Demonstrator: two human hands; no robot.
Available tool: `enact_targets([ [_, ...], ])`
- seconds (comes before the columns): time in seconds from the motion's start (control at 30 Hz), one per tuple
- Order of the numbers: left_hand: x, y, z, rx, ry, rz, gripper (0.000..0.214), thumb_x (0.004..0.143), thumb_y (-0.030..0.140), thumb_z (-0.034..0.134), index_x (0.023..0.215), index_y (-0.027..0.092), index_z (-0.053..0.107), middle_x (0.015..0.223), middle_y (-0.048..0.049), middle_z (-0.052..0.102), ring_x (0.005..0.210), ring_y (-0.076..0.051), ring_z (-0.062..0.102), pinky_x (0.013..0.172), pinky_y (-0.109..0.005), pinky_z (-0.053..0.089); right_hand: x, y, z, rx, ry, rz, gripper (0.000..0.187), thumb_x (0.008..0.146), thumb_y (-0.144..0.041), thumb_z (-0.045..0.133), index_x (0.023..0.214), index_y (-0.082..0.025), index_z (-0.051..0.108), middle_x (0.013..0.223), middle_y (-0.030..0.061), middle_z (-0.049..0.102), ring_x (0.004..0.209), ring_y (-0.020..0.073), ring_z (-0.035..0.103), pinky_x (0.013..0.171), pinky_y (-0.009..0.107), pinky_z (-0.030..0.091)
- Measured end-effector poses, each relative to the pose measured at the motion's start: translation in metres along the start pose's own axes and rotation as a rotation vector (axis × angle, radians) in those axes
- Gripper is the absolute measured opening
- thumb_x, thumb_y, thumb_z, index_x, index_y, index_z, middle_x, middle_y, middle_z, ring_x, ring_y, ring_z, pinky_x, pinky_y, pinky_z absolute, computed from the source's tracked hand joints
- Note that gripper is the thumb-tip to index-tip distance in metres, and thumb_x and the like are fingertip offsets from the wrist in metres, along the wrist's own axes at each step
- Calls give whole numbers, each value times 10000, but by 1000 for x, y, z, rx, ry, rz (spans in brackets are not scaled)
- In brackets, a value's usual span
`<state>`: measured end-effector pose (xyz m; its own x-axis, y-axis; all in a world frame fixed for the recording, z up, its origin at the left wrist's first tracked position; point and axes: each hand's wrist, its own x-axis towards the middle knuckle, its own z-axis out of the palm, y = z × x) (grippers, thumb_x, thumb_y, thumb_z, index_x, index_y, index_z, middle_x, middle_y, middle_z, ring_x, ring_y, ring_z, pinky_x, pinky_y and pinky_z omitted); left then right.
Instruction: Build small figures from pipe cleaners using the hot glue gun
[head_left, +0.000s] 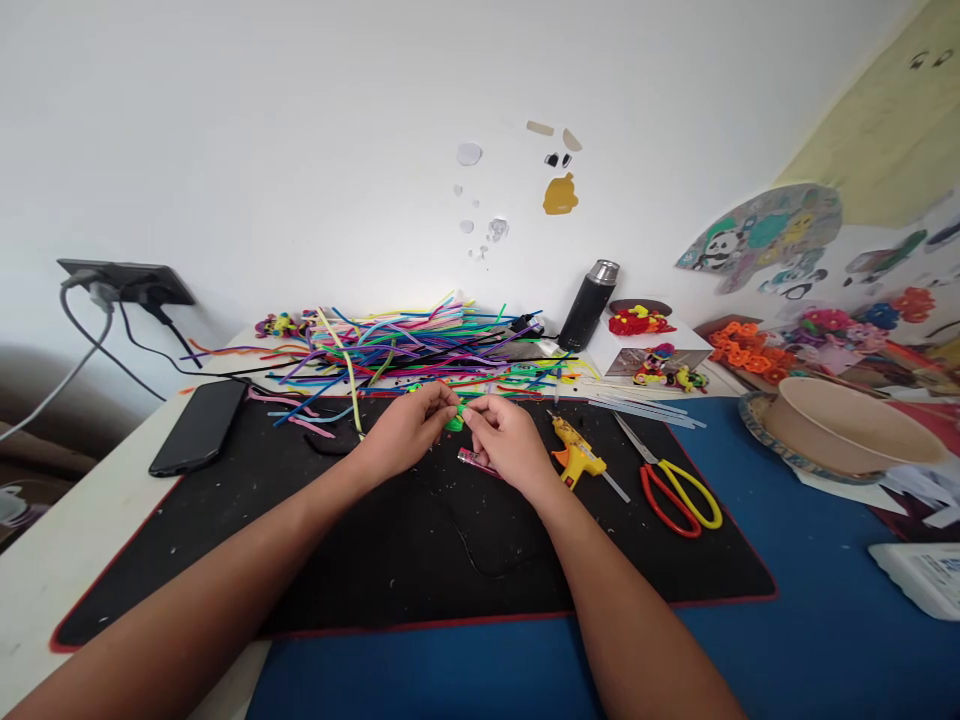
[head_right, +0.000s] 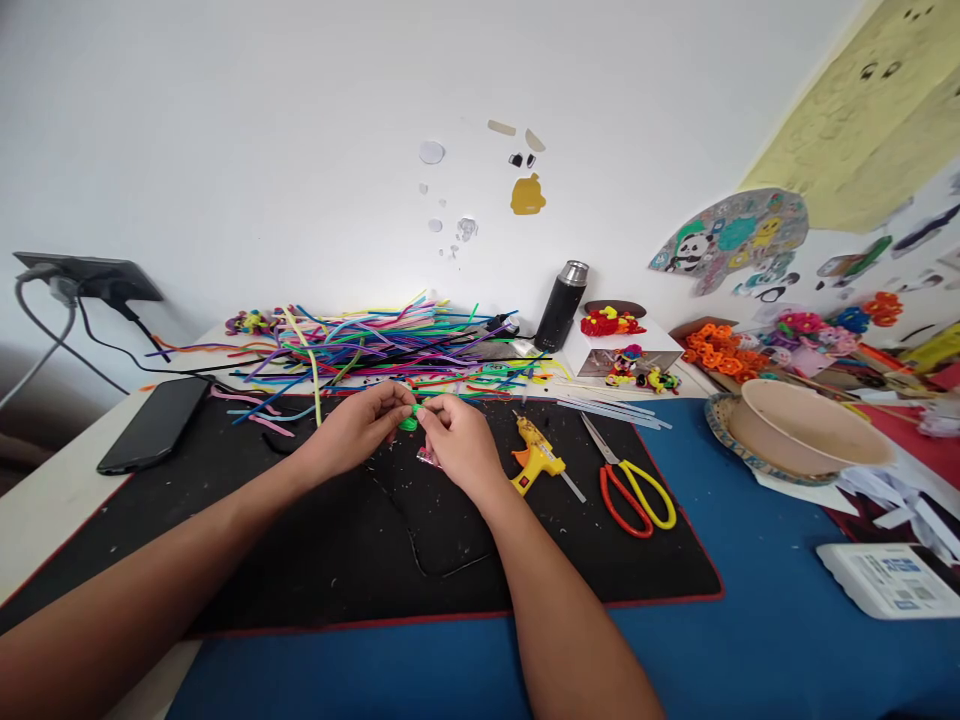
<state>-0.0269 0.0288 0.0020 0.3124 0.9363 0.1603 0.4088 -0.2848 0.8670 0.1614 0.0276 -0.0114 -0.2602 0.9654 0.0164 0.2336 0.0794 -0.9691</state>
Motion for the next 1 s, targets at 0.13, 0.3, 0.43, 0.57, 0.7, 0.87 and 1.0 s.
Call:
enact_targets([
  [0.13, 1, 2, 2, -35, -11, -3, 132, 959, 339, 522, 973, 219, 575, 749, 26, 592, 579, -151, 557, 586, -271, 442, -1, 0, 0, -34, 7, -20, 169, 980, -368, 573, 938, -218, 639, 548, -64, 577, 413, 111, 525, 463, 225, 402],
  [0.3, 0, 3, 5, 0, 17, 3, 143, 968, 334, 515, 989, 217, 594, 721, 27, 599, 582, -155, 565, 592, -272, 434, -2, -4, 0, 12, 10, -9, 169, 972, -356, 572, 896, -215, 627, 510, -75, 549, 387, 110, 500, 448, 227, 407],
  [0.43, -2, 3, 7, 65, 49, 27, 141, 986, 326, 505, 1011, 223, 598, 717, 28, 596, 595, -161, 552, 601, -276, 419, -2, -7, 1, 81, -7, 17, 176, 961, -364, 568, 884, -211, 610, 485, -83, 530, 366, 101, 475, 431, 217, 381],
  [0.57, -2, 3, 9, 36, 55, 12, 143, 986, 332, 505, 1007, 222, 594, 695, 39, 563, 585, -160, 535, 593, -276, 410, -1, -7, 2, 137, -26, 43, 196, 962, -385, 557, 882, -209, 591, 482, -83, 531, 359, 95, 467, 415, 207, 360],
  [0.7, 0, 2, 10, -83, 54, -32, 157, 966, 355, 538, 1000, 212, 593, 722, 28, 585, 585, -153, 544, 583, -273, 419, -2, -6, 3, 172, -39, 52, 216, 958, -417, 565, 893, -212, 579, 491, -84, 536, 365, 92, 473, 411, 200, 357],
  [0.87, 2, 1, 11, -193, 53, -36, 204, 951, 403, 572, 991, 204, 595, 723, 30, 579, 568, -140, 538, 555, -261, 404, -3, -7, 3, 222, -49, 63, 245, 943, -454, 585, 904, -212, 578, 496, -84, 534, 362, 91, 464, 393, 197, 341],
  [1.0, 2, 1, 13, -198, 61, -23, 202, 947, 401, 581, 973, 201, 592, 729, 29, 581, 572, -135, 537, 562, -261, 410, -3, -8, 3, 236, -44, 69, 245, 926, -451, 602, 889, -210, 576, 482, -86, 530, 359, 88, 456, 384, 193, 336],
])
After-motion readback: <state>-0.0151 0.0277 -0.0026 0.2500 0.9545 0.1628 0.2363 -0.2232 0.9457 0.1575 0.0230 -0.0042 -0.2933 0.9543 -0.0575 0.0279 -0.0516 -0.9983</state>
